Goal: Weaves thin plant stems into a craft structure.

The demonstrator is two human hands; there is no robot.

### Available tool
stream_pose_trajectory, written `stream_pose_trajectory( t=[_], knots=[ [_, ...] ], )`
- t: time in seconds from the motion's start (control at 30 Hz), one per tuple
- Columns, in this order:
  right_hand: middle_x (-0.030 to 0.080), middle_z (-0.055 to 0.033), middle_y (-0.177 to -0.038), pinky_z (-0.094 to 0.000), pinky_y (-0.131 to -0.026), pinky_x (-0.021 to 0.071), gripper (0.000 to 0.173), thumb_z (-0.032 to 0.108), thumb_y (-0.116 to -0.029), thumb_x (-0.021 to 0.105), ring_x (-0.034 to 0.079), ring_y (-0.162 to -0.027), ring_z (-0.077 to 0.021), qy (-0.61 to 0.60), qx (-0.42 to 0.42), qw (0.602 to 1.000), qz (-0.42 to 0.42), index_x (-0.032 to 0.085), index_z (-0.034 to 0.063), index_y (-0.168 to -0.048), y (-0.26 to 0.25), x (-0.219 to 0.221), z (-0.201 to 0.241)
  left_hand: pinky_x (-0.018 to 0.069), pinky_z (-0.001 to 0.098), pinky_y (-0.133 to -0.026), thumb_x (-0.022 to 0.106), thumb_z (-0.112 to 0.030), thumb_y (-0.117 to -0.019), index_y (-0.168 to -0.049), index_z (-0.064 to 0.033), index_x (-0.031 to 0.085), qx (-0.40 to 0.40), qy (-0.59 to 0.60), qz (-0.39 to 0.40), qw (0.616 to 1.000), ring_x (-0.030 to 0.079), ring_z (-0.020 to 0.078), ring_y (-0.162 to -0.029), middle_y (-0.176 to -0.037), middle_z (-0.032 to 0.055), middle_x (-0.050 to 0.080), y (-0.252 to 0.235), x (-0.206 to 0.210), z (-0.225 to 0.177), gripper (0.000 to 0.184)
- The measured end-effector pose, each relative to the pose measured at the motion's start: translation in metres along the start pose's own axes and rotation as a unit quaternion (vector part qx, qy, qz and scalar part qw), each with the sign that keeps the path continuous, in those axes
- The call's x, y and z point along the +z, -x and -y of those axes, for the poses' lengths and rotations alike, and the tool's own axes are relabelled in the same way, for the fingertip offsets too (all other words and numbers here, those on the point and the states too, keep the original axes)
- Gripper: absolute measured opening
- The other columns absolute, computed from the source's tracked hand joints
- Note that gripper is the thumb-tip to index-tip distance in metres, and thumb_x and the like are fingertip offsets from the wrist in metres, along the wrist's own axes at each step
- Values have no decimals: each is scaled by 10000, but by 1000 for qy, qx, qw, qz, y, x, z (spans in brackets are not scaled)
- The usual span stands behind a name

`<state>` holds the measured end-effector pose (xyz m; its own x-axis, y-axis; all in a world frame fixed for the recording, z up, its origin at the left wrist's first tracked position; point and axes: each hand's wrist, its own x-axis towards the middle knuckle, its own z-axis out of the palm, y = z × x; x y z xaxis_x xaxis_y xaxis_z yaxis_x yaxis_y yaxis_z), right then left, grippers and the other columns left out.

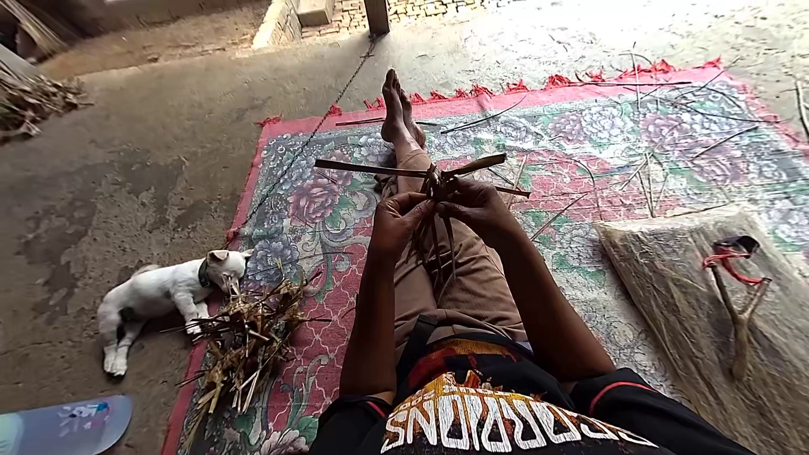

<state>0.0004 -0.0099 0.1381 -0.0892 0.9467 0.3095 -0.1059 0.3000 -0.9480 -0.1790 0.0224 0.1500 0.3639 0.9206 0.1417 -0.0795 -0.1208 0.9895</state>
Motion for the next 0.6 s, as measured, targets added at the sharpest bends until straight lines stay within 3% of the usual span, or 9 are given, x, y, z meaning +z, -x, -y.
stream_pose_trajectory(
  t=[0.13, 0.2, 0.27, 0.33, 0.4, 0.5, 0.6],
  knots=[
    [702, 27, -922, -213, -789, 560, 168, -3, -951, 594, 644, -809, -13, 25, 33, 999, -26, 692, 25, -1085, 7, -6, 11, 584, 244, -651, 618, -33, -992, -1018, -2, 635, -1, -16, 64, 998, 647, 71, -671, -798, 21, 665, 1, -5, 1, 44],
    [695, 17, -949, -216, -811, 556, 172, 15, -986, 577, 639, -824, -24, 33, 39, 999, -13, 692, 36, -1112, 12, -10, 14, 535, 224, -548, 599, -76, -1016, -1029, -46, 603, 10, -27, 103, 994, 593, 84, -582, -772, 41, 634, 7, -4, 1, 33],
    [676, 7, -879, -232, -766, 561, 140, 25, -989, 563, 626, -763, -37, 35, 28, 999, 5, 679, 35, -1068, 11, -14, 10, 480, 208, -460, 597, -93, -1015, -1028, -80, 580, 35, -26, 127, 991, 532, 91, -501, -725, 53, 594, 11, -3, 4, 25],
    [668, -10, -839, -245, -713, 557, 133, 59, -997, 571, 612, -710, -54, 24, 31, 999, 9, 683, 43, -1067, 12, -14, 8, 477, 213, -483, 627, -92, -996, -1038, -93, 584, 51, -43, 122, 990, 528, 90, -520, -729, 40, 590, 10, -5, 6, 60],
    [672, -4, -782, -258, -695, 569, 86, 55, -976, 611, 630, -686, -59, -18, 47, 999, -3, 673, 39, -1033, 12, -10, 9, 533, 242, -551, 674, -61, -953, -1031, -84, 592, 71, -57, 90, 992, 588, 94, -581, -769, 27, 628, 6, -8, 9, 116],
    [701, -38, -799, -301, -768, 581, 63, 6, -928, 677, 662, -737, -88, -41, 59, 997, -20, 663, -13, -987, 7, -7, 8, 613, 284, -682, 680, -1, -915, -1035, -25, 642, 97, -33, 45, 994, 692, 111, -718, -859, 17, 711, 1, -3, 13, 128],
    [698, -22, -865, -262, -803, 557, 56, -6, -913, 688, 643, -805, -53, -33, 14, 999, -37, 692, -36, -961, 3, -3, -1, 637, 294, -705, 608, -24, -979, -1068, 21, 662, 96, -8, 34, 995, 725, 125, -749, -886, 31, 737, 4, 6, 11, 114]
  ],
)
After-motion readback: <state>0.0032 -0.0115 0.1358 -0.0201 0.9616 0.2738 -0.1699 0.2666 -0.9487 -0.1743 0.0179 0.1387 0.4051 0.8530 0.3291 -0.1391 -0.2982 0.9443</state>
